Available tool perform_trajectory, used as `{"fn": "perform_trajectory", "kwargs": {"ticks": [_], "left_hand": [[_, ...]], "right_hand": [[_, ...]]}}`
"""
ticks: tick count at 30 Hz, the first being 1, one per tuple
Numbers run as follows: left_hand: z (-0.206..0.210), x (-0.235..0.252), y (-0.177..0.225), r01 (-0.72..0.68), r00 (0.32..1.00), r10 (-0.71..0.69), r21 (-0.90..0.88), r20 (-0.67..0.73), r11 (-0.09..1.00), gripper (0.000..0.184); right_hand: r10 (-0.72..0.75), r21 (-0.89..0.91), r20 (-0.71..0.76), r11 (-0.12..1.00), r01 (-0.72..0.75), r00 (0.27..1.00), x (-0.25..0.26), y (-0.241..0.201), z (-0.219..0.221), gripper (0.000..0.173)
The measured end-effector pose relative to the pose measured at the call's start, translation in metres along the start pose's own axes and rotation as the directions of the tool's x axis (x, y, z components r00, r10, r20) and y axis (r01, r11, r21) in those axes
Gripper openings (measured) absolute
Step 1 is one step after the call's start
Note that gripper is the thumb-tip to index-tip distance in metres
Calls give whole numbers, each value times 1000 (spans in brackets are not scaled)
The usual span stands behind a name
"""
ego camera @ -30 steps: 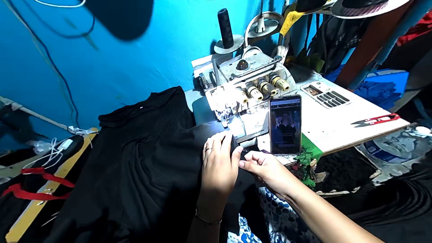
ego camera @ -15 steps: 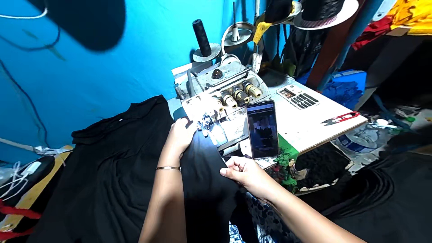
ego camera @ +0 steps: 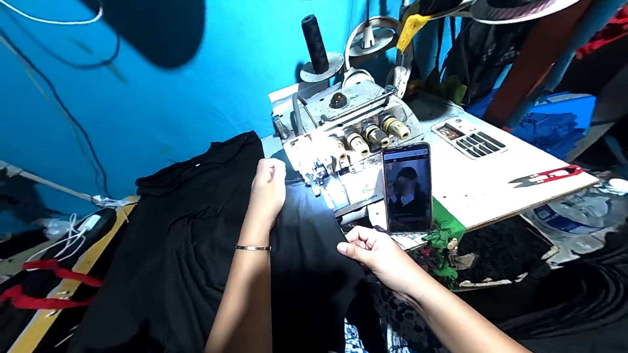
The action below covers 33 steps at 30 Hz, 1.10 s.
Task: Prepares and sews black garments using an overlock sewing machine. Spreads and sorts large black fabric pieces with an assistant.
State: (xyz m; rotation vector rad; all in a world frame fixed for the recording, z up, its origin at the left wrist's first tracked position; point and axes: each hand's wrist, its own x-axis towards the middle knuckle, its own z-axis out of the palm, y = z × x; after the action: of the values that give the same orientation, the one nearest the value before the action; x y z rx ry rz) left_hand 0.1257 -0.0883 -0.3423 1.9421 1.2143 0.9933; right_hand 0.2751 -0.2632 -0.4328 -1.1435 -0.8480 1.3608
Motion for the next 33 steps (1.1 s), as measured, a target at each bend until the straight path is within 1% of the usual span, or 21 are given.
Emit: {"fn": "perform_trajectory", "kwargs": {"ticks": [1, 2, 3, 5, 8, 11, 13, 15, 18, 20, 22, 23, 24, 25, 26, 27, 28, 30, 31, 32, 33], "left_hand": [[-3, 3, 0, -73, 995, 55, 223, 87, 972, 26], [-6, 7, 0, -111, 982, 45, 368, 184, 923, 33], [-7, 9, 3, -125, 969, 8, 463, 247, 877, 38], [-5, 12, 14, -88, 958, -80, 550, 274, 830, 38], [0, 17, 19, -27, 959, -140, 567, 248, 823, 32], [1, 19, 15, -34, 968, -117, 578, 223, 815, 31], [1, 18, 13, -64, 983, -60, 623, 176, 780, 28], [-2, 20, 7, -123, 991, 54, 663, 123, 739, 21], [-7, 16, 6, -110, 994, 91, 728, 65, 677, 16], [-13, 7, 6, -96, 992, 123, 738, 18, 668, 15], [-22, -9, 4, -116, 986, 168, 712, -4, 693, 17], [-25, -19, 3, -132, 982, 187, 699, -3, 703, 17], [-26, -29, 2, -133, 981, 193, 685, -11, 717, 15], [-25, -40, 1, -136, 979, 201, 671, -19, 729, 13], [-23, -49, 0, -135, 979, 201, 661, -23, 738, 11], [-20, -58, 0, -127, 981, 193, 655, -29, 745, 10], [-17, -66, -1, -111, 984, 173, 648, -32, 754, 11], [-10, -79, -3, -93, 987, 153, 638, -39, 765, 13], [-7, -84, -2, -85, 988, 149, 630, -49, 772, 14], [-5, -88, 0, -82, 987, 152, 625, -58, 776, 15], [-4, -92, 2, -78, 986, 153, 618, -69, 782, 15]], "right_hand": [[-1, 3, 2, 1000, 1, 1000, 0, 0, 0, 7], [-2, 11, 2, 1000, 2, 1000, 0, 0, 0, 7], [-1, 20, 4, 1000, 0, 1000, 0, 0, 0, 7], [-3, 22, 7, 1000, 3, 1000, 0, 1, 0, 7], [-7, 11, 9, 1000, 7, 1000, 0, 0, 0, 7], [-20, -5, 12, 1000, 20, 1000, 1, 2, -1, 8], [-22, -7, 10, 1000, 22, 1000, 1, 2, 0, 8], [-13, 0, 10, 1000, 13, 1000, 2, 2, -1, 9], [6, 6, 12, 1000, -6, 1000, 1, 1, -1, 9], [2, 18, 22, 1000, -2, 1000, 2, 2, -2, 10], [-12, 18, 29, 1000, 11, 999, 2, 3, -3, 10], [-22, -9, 25, 1000, 22, 999, 1, 4, -4, 11], [-45, -73, 4, 996, 45, 999, 0, 4, -4, 12], [-97, -181, -51, 980, 86, 994, -2, 4, -2, 13], [-187, -333, -132, 933, 135, 973, -3, 4, 3, 16], [-309, -482, -194, 857, 183, 931, -3, 5, 10, 21], [-454, -605, -211, 757, 249, 866, 0, 6, 16, 24], [-698, -740, -133, 542, 397, 704, 12, 2, 28, 19], [-765, -764, -69, 453, 460, 640, 21, -3, 34, 16], [-792, -780, -8, 386, 492, 610, 29, -9, 40, 19], [-788, -798, 39, 345, 494, 614, 35, -14, 46, 23]]}}
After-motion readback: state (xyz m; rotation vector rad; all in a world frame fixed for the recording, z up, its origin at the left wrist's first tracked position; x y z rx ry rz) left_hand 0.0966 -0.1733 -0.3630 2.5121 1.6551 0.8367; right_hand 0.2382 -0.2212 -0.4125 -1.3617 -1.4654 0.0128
